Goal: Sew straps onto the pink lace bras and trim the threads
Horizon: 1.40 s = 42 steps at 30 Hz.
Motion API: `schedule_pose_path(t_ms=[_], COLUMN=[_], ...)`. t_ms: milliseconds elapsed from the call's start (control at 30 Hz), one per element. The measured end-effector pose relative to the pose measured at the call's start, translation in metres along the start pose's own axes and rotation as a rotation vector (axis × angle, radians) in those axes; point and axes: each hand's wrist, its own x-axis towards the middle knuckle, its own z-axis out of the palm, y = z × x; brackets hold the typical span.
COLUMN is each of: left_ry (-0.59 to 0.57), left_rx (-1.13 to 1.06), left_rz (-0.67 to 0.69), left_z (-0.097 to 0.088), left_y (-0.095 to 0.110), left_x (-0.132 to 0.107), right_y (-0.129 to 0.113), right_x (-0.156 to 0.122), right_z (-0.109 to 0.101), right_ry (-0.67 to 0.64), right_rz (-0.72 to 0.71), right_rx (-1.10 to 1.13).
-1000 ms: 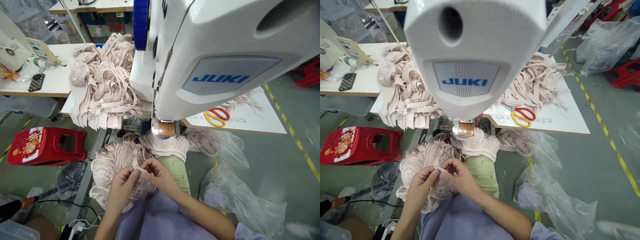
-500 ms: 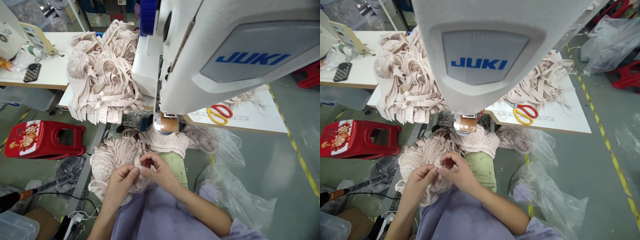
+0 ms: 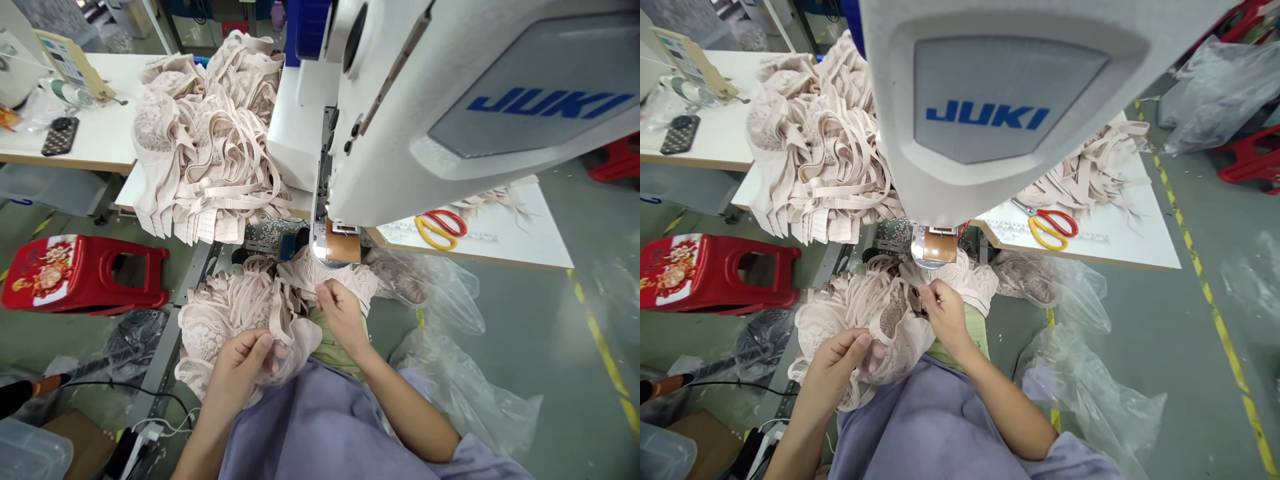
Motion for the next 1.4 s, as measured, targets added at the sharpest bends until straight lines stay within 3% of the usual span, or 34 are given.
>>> schedule_pose_path(t_ms=[100,233,400,800,1067,1400], left_ry=[0.002,-0.007,-0.007,0.015,0.164,0.109], left_rx=[-0.003,0.009,0.039,-0.037,-0.153,-0.17], left_rz=[0.003,0.015,0.026,-0.012,-0.067,-0.096], left_z=[-0.001,-0.001,0.003,0.007,0.011,0.01], left_y=[-0.002,-0.005,0.001,0.0,-0.012,-0.011], left_x=[0.001,0.002,0.002,0.006,0.014,0.014], right_y=[0.001,-0.013,-0.029,-0.035,-0.026,-0.023], right_x=[0.005,-0.009,-0.028,-0.032,-0.032,-0.033], right_z=[-0.006,-0.005,0.001,0.005,0.007,0.01], right_ry=[-0.121,-0.319,-0.447,-0.486,-0.505,-0.51], right_rz=[0.0,-0.127,-0.14,-0.058,0.085,0.108], right_rx=[-0.003,0.079,0.114,0.113,0.211,0.252])
